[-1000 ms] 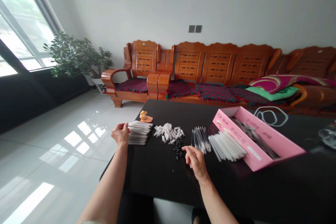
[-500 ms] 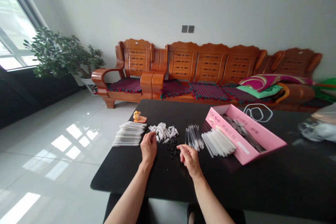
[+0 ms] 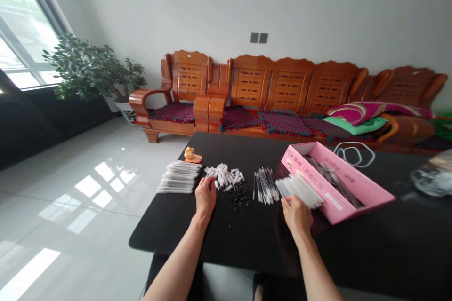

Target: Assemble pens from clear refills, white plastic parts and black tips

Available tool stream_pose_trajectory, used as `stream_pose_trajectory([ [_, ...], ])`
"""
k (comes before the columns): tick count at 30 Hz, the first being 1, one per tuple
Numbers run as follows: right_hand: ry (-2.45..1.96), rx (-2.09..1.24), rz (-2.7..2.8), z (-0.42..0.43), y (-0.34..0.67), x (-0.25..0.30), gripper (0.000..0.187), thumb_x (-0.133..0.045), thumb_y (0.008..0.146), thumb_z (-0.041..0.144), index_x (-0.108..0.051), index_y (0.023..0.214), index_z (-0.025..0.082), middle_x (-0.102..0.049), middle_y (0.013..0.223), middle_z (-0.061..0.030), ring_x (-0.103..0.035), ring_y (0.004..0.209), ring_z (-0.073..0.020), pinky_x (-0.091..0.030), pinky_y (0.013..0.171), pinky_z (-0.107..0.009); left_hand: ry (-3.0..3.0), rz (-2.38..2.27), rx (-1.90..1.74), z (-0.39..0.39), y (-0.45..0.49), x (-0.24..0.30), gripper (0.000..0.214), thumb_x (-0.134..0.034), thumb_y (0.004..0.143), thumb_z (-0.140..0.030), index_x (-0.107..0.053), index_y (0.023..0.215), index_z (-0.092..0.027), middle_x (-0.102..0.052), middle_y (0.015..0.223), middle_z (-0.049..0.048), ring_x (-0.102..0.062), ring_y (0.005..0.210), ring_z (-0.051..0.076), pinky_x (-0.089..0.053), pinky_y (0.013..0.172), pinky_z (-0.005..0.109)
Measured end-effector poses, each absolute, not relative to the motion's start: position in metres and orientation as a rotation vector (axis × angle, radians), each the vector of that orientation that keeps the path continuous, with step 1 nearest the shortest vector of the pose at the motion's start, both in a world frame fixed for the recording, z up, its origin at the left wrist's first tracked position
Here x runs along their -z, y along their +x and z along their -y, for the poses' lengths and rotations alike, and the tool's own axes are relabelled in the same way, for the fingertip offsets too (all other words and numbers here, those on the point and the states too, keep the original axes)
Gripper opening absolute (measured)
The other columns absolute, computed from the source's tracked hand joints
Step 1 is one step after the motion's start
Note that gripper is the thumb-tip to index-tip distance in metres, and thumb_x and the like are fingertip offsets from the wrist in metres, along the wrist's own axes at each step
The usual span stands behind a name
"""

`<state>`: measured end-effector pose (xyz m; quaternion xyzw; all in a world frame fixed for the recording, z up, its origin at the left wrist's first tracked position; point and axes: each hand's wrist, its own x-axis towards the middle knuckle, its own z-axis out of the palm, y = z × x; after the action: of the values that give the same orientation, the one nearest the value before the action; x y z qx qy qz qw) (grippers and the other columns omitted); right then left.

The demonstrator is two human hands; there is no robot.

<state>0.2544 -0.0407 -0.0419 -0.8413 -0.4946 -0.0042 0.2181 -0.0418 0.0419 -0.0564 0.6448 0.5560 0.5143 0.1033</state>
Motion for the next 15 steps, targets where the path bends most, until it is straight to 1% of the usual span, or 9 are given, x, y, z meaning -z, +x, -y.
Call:
stream_pose_trajectory([
  [2, -2.443, 0.025, 1.428, 0.040, 0.264, 0.040, 0.013, -0.061, 0.083, 0.032, -0.068, 0.081, 0.022, -0.071, 0.072, -0.0107, -0.067, 0.068, -0.0267, -0.038, 0.054, -0.031, 1.895, -1.643, -1.518, -0.042, -0.041, 0.056, 0.020, -0.048, 0.089, -0.020, -0.068, 0.091, -0.020, -0.066, 0.083, 0.0055, -0.063, 0.077, 0.019, -0.049, 0.076, 0.029],
  [6, -2.480, 0.055, 1.523, 0.037, 0.267, 0.038, 0.014, -0.061, 0.084, 0.032, -0.067, 0.077, 0.021, -0.072, 0.074, -0.0116, -0.069, 0.071, -0.0271, -0.038, 0.053, -0.032, 1.893, -1.635, -1.520, -0.042, -0.041, 0.056, 0.020, -0.049, 0.088, -0.018, -0.069, 0.090, -0.020, -0.066, 0.082, 0.0053, -0.063, 0.076, 0.018, -0.049, 0.075, 0.029],
  [8, -2.479, 0.043, 1.545, 0.035, 0.269, 0.037, 0.015, -0.060, 0.082, 0.030, -0.067, 0.075, 0.019, -0.073, 0.076, -0.0134, -0.070, 0.073, -0.0281, -0.039, 0.054, -0.032, 1.895, -1.636, -1.520, -0.042, -0.041, 0.055, 0.020, -0.049, 0.088, -0.018, -0.069, 0.090, -0.020, -0.066, 0.082, 0.0054, -0.063, 0.075, 0.018, -0.048, 0.074, 0.029],
  [10, -2.482, 0.006, 1.535, 0.032, 0.272, 0.033, 0.015, -0.060, 0.079, 0.027, -0.066, 0.068, 0.018, -0.073, 0.076, -0.0157, -0.070, 0.073, -0.0293, -0.039, 0.053, -0.033, 1.897, -1.641, -1.517, -0.042, -0.041, 0.055, 0.020, -0.049, 0.088, -0.017, -0.069, 0.090, -0.019, -0.066, 0.082, 0.0058, -0.063, 0.075, 0.019, -0.048, 0.074, 0.030],
  [12, -2.435, -0.044, 1.484, 0.030, 0.273, 0.027, 0.016, -0.061, 0.073, 0.024, -0.062, 0.058, 0.019, -0.071, 0.069, -0.0155, -0.069, 0.067, -0.0282, -0.037, 0.049, -0.032, 1.899, -1.640, -1.513, -0.042, -0.040, 0.056, 0.020, -0.048, 0.087, -0.016, -0.068, 0.090, -0.019, -0.067, 0.083, 0.0061, -0.063, 0.076, 0.019, -0.048, 0.075, 0.030],
  [14, -2.306, -0.202, 1.371, 0.029, 0.268, 0.020, 0.017, -0.061, 0.069, 0.024, -0.057, 0.052, 0.021, -0.067, 0.055, -0.0109, -0.064, 0.054, -0.0236, -0.036, 0.044, -0.029, 1.894, -1.637, -1.512, -0.042, -0.040, 0.056, 0.021, -0.048, 0.087, -0.015, -0.068, 0.089, -0.019, -0.067, 0.083, 0.0060, -0.063, 0.076, 0.019, -0.048, 0.075, 0.030],
  [15, -2.206, -0.340, 1.296, 0.029, 0.263, 0.017, 0.017, -0.061, 0.068, 0.026, -0.056, 0.052, 0.022, -0.063, 0.049, -0.0074, -0.060, 0.046, -0.0205, -0.035, 0.040, -0.027, 1.891, -1.635, -1.512, -0.042, -0.040, 0.056, 0.021, -0.048, 0.087, -0.015, -0.068, 0.089, -0.020, -0.067, 0.083, 0.0058, -0.063, 0.077, 0.019, -0.048, 0.075, 0.030],
])
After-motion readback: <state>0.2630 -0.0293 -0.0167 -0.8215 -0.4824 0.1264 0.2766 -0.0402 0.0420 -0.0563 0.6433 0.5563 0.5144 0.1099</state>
